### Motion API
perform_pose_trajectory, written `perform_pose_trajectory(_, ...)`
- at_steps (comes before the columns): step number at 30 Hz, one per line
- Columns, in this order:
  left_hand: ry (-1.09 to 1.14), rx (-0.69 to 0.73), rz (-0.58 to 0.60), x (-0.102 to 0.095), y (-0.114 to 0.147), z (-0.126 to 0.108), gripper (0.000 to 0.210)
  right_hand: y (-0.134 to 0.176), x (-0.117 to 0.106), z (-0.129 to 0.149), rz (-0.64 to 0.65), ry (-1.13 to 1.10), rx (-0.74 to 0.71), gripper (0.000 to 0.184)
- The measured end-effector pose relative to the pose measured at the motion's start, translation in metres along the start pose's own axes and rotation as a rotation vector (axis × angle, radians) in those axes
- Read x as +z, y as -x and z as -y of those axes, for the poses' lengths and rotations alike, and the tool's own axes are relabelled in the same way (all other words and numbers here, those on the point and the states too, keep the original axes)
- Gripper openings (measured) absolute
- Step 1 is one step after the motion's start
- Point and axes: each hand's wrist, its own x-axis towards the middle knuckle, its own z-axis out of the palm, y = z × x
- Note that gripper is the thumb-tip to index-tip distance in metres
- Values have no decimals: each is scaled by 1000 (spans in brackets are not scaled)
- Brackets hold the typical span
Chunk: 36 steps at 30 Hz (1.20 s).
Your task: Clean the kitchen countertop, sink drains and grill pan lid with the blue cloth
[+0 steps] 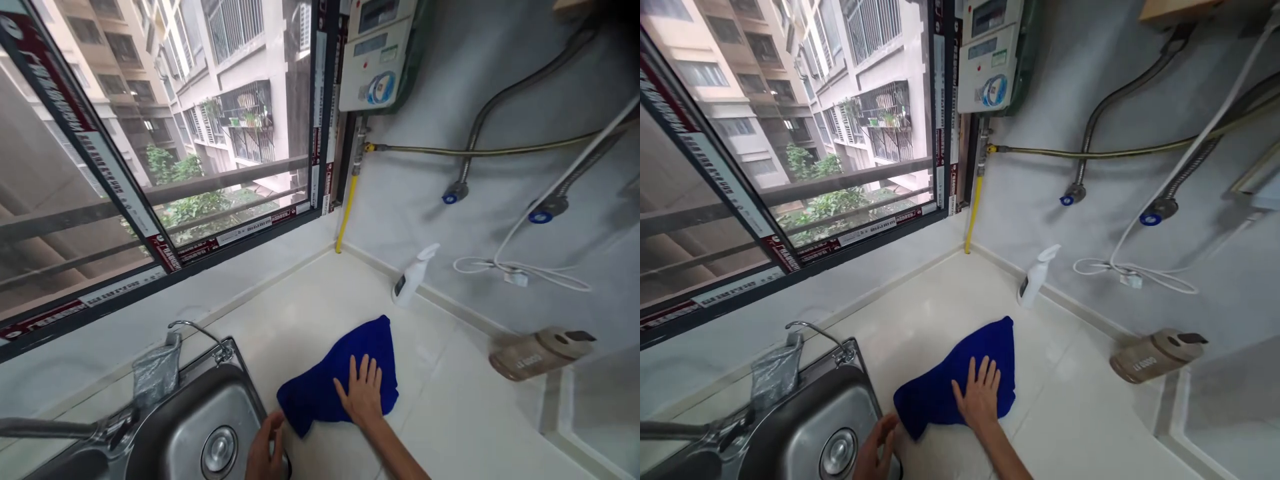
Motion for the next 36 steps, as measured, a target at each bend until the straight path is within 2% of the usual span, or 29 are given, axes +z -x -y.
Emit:
perform_pose_trajectory(2,-92,127,-6,2,-5,0,44,6,11,22,-16,-8,-126,73)
perform_pose_trajectory(5,-209,247,29,12,-34,-23,39,1,7,43,90,-110,-513,76)
perform_pose_trajectory(7,-319,226,12,22,-61,-41,44,-7,-1,46,169,-206,-767,78)
perform_pose_trajectory(9,-376,146,-52,33,-87,-52,49,-13,-5,39,167,-318,-879,68)
perform_pose_trajectory(10,-396,115,-75,38,-97,-55,48,-15,-6,33,107,-375,-832,60)
perform_pose_trajectory(11,-404,90,-88,43,-104,-56,45,-14,-5,25,15,-421,-709,53)
perform_pose_trajectory(13,-398,57,-82,53,-110,-55,34,-8,-3,12,-168,-458,-341,45)
perform_pose_trajectory(15,-356,23,-53,59,-110,-54,26,0,0,6,-220,-448,-56,44)
perform_pose_trajectory(17,-279,-16,-5,59,-106,-57,24,7,-2,9,-133,-518,36,45)
perform_pose_trajectory(19,-172,-62,46,51,-102,-65,29,7,-10,17,5,-761,127,45)
perform_pose_trajectory(23,64,-147,77,14,-99,-96,46,-6,-52,26,243,-1294,331,45)
perform_pose_trajectory(26,203,-164,90,-14,-102,-125,50,-22,-98,25,316,-1598,309,43)
perform_pose_trajectory(28,265,-144,86,-24,-109,-145,50,-38,-128,26,303,-1613,217,44)
perform_pose_trajectory(30,334,-99,41,-26,-120,-166,50,-62,-154,28,209,-1459,109,46)
perform_pose_trajectory(32,427,-41,-35,-23,-133,-188,56,-92,-177,29,54,-1247,29,47)
perform_pose_trajectory(34,512,-4,-85,-17,-146,-209,64,-125,-196,27,-82,-1070,-11,48)
perform_pose_trajectory(36,555,14,-98,-11,-157,-225,69,-152,-209,21,-141,-982,-6,52)
